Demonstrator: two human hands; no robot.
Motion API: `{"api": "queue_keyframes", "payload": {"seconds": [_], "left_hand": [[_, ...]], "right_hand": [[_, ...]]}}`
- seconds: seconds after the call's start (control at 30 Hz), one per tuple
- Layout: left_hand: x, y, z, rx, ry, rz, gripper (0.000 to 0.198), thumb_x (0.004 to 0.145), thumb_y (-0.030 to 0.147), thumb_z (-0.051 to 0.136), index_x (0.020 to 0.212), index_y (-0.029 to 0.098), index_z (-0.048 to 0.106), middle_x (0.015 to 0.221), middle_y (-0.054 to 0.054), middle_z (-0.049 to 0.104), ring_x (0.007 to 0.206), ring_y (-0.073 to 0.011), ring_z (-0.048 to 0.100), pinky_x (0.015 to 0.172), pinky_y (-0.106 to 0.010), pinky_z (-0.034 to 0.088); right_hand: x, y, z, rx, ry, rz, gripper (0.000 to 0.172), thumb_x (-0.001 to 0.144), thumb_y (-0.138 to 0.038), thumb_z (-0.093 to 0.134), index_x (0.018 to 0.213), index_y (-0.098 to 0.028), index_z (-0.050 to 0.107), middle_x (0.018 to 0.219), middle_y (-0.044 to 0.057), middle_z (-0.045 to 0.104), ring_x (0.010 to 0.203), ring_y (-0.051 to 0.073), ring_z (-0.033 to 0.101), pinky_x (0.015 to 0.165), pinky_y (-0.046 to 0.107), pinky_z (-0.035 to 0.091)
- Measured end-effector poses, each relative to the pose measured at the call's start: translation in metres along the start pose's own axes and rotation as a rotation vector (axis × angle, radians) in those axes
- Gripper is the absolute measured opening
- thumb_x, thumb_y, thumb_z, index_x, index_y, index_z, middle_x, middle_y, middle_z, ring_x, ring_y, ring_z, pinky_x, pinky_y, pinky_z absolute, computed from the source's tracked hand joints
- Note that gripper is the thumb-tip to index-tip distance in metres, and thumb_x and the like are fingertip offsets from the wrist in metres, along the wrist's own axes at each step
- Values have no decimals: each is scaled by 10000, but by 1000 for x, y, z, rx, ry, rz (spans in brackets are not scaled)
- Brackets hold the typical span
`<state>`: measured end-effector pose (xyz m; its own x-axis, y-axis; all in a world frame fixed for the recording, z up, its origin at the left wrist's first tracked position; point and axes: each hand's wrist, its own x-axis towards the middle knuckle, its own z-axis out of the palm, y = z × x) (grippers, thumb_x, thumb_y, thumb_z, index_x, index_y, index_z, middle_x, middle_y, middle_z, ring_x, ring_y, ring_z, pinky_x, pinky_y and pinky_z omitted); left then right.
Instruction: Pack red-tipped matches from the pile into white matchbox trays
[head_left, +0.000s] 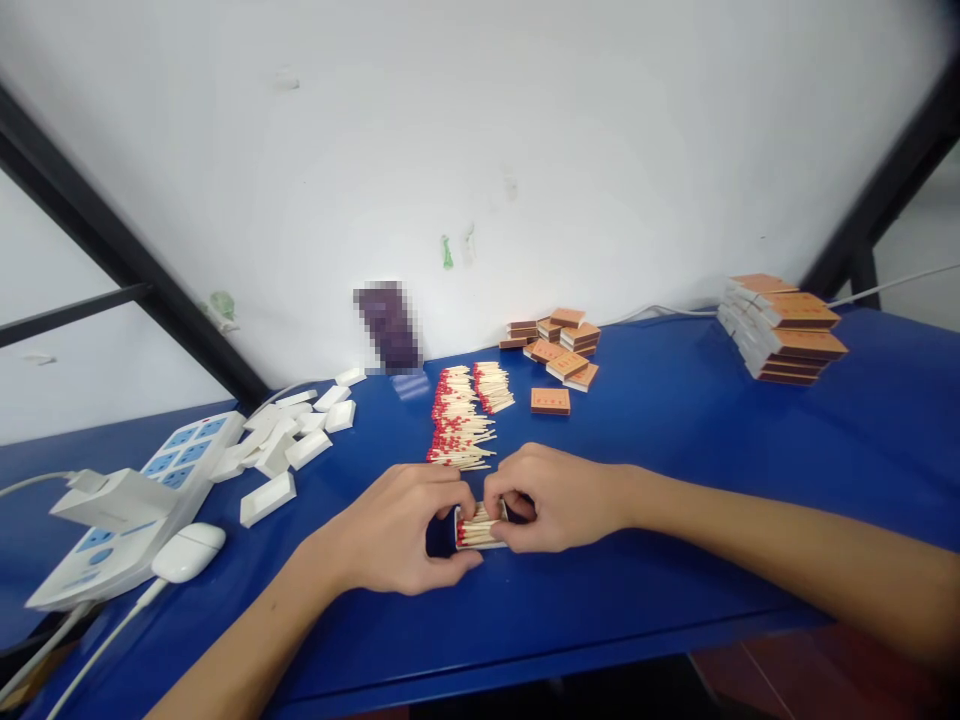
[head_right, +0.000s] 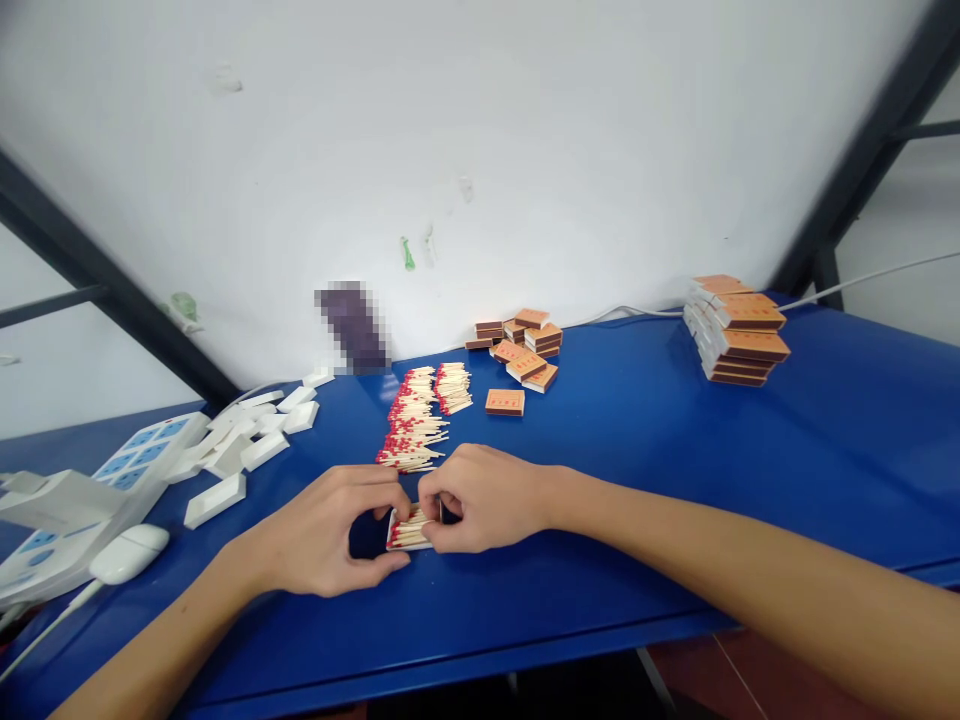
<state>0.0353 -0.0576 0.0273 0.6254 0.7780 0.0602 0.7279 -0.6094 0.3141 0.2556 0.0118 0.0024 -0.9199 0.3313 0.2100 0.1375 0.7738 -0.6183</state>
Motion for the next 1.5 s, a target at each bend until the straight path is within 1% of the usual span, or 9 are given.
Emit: {"api": "queue_keyframes", "payload": {"seconds": [0.23, 0.4, 0.53, 0.63, 0.77, 1.0, 1.23, 1.37, 1.5], "left_hand": [[-2, -3, 2, 0, 28, 8, 157, 785, 316, 688, 879, 218, 609, 846, 3, 614, 739, -165, 564, 662, -286, 392], [-2, -4, 1, -33, 34, 29, 134, 812, 306, 666, 890, 214, 608, 906, -14, 628, 801, -177, 590, 715, -295, 437], [0, -5, 2, -47, 57, 68, 110, 834, 290, 639, 898, 208, 605, 894, -19, 646, 811, -182, 597, 740, -307, 456], [0, -6, 3, -58, 82, 89, 136, 822, 273, 652, 936, 216, 605, 896, -3, 670, 814, -175, 609, 766, -308, 466], [-2, -7, 4, -40, 106, 68, 200, 811, 298, 679, 983, 226, 608, 926, 8, 684, 854, -180, 634, 825, -321, 470], [-1, -7, 2, -48, 91, 41, 176, 814, 327, 683, 914, 211, 596, 910, -5, 674, 817, -179, 626, 773, -312, 468], [0, -8, 2, -56, 107, 29, 170, 807, 321, 676, 866, 204, 568, 865, -6, 657, 785, -171, 602, 767, -307, 454], [0, -8, 2, -46, 121, 29, 200, 805, 339, 678, 836, 200, 538, 838, -5, 644, 757, -166, 583, 749, -303, 440], [-1, -10, 2, -36, 126, 28, 214, 808, 335, 677, 823, 199, 513, 832, -2, 634, 757, -164, 578, 741, -300, 430]], "right_hand": [[-1, 6, 1, -77, 37, -46, 35, 773, -184, 617, 738, -182, 613, 582, -77, 512, 529, 60, 472, 585, 199, 364], [0, 6, 1, -98, 68, -62, 62, 758, -127, 581, 723, -176, 597, 566, -84, 506, 506, 57, 442, 690, 231, 382], [1, 5, 1, -90, 73, -81, 71, 745, -115, 569, 700, -168, 581, 569, -75, 521, 502, 62, 430, 723, 248, 382], [1, 4, 0, -88, 110, -103, 42, 738, -130, 584, 750, -165, 604, 658, -41, 574, 586, 90, 478, 707, 249, 390], [0, 3, 0, -100, 153, -140, 183, 758, -171, 586, 923, -153, 663, 830, 23, 578, 702, 134, 513, 656, 255, 408], [0, 4, 3, -126, 195, -243, 178, 787, -171, 593, 922, -174, 709, 1053, 78, 620, 901, 180, 596, 855, 329, 468], [0, 1, 1, -149, 106, -238, 174, 840, -181, 576, 947, -180, 713, 1110, 83, 622, 925, 176, 618, 876, 329, 481], [-1, 3, 1, -147, 119, -219, 208, 835, -188, 576, 997, -170, 705, 1111, 93, 622, 939, 184, 616, 866, 321, 491], [0, 2, 4, -177, 151, -259, 175, 810, -173, 599, 939, -177, 717, 1102, 79, 641, 959, 187, 617, 915, 336, 455]]}}
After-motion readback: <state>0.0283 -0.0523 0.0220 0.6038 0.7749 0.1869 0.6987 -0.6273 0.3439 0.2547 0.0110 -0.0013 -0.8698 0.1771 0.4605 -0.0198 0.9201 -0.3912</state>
